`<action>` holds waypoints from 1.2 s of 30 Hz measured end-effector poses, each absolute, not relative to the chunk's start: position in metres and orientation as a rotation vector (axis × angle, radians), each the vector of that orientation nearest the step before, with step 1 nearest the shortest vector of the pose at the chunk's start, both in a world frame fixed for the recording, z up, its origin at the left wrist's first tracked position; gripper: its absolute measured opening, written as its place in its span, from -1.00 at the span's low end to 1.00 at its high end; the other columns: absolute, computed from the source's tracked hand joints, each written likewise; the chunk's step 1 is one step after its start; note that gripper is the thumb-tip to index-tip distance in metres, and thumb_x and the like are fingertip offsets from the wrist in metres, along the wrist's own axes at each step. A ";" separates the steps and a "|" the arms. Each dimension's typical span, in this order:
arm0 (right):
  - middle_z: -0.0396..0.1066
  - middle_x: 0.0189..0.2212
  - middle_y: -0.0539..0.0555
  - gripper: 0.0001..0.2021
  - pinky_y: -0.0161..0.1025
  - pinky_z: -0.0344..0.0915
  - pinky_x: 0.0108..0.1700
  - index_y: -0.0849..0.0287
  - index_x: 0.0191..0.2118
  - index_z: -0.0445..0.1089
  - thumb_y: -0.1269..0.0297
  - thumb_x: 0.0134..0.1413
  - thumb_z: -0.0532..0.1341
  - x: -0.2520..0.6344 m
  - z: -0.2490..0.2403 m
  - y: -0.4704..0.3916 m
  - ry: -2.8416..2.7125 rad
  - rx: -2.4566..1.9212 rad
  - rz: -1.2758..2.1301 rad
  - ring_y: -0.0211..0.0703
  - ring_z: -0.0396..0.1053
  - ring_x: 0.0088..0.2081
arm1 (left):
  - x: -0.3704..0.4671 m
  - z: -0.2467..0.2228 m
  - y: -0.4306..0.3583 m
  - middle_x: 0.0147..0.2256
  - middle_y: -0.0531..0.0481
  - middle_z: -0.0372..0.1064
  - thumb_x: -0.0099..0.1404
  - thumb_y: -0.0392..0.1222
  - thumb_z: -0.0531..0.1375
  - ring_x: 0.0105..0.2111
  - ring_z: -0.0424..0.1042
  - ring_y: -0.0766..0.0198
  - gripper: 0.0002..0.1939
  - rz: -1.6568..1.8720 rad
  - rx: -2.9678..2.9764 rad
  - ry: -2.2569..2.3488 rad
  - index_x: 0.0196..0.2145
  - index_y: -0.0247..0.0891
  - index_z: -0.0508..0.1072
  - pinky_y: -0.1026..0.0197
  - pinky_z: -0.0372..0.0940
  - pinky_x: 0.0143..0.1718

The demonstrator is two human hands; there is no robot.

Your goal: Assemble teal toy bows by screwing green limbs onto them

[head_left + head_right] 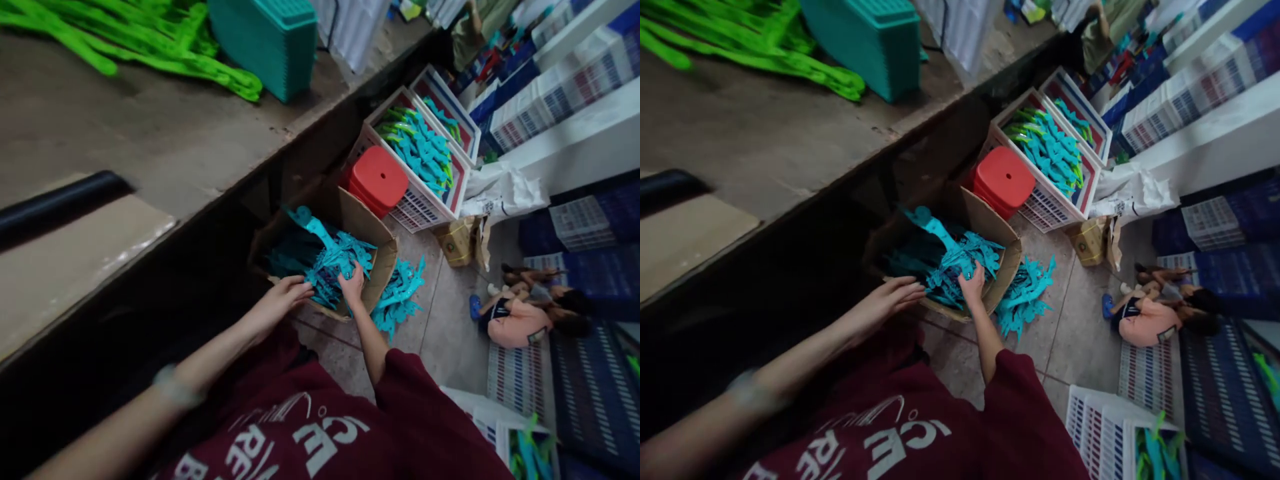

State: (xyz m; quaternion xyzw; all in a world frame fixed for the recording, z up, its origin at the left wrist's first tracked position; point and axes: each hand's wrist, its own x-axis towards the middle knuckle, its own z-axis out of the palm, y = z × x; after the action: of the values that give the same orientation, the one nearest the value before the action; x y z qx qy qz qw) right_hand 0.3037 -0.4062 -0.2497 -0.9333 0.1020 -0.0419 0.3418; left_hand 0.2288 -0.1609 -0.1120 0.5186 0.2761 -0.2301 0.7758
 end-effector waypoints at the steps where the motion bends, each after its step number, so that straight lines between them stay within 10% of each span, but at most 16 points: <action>1: 0.41 0.05 0.23 -0.38 -0.07 0.31 0.16 0.28 0.20 0.25 0.30 -0.02 0.30 0.305 -0.248 -0.405 0.257 -2.415 -0.095 0.00 0.37 0.07 | 0.249 -0.119 -0.172 -0.06 -0.16 0.51 0.30 -0.07 0.34 -0.05 0.51 0.06 -0.67 -0.554 1.085 0.600 -0.07 -0.32 0.50 -0.10 0.37 0.08; 13: 0.41 -0.02 0.16 -0.55 -0.05 0.32 0.15 0.17 0.05 0.36 0.26 0.00 0.31 0.295 -0.229 -0.355 0.266 -2.327 0.097 0.00 0.37 0.05 | 0.339 -0.209 -0.244 -0.02 -0.12 0.42 0.41 -0.05 0.22 -0.12 0.48 0.17 -0.66 -0.624 0.866 0.699 0.05 -0.29 0.42 0.02 0.47 -0.12; 19: 0.47 -0.14 0.09 -0.73 -0.08 0.46 -0.06 0.24 -0.06 0.42 0.12 0.31 0.21 0.324 -0.225 -0.396 0.311 -2.340 0.220 -0.16 0.46 -0.15 | 0.339 -0.215 -0.225 -0.02 -0.12 0.42 0.41 -0.09 0.23 -0.12 0.48 0.17 -0.68 -0.651 0.827 0.702 0.04 -0.29 0.42 0.02 0.47 -0.12; 36: 0.41 0.06 0.16 -0.66 0.00 0.46 0.03 0.19 0.10 0.37 0.14 0.30 0.23 0.397 -0.310 -0.433 0.212 -2.497 0.568 -0.07 0.44 0.00 | 0.313 -0.208 -0.215 -0.11 -0.07 0.46 0.41 -0.11 0.23 -0.20 0.49 0.23 -0.74 -0.630 0.803 0.699 -0.04 -0.31 0.45 0.08 0.47 -0.18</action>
State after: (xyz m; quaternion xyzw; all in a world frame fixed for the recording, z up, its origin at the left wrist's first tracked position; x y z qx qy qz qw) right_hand 0.3965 -0.4332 -0.3104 -0.9323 0.0793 0.2121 0.2822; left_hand 0.3127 -0.2154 -0.2077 0.3766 0.3275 -0.2954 0.8146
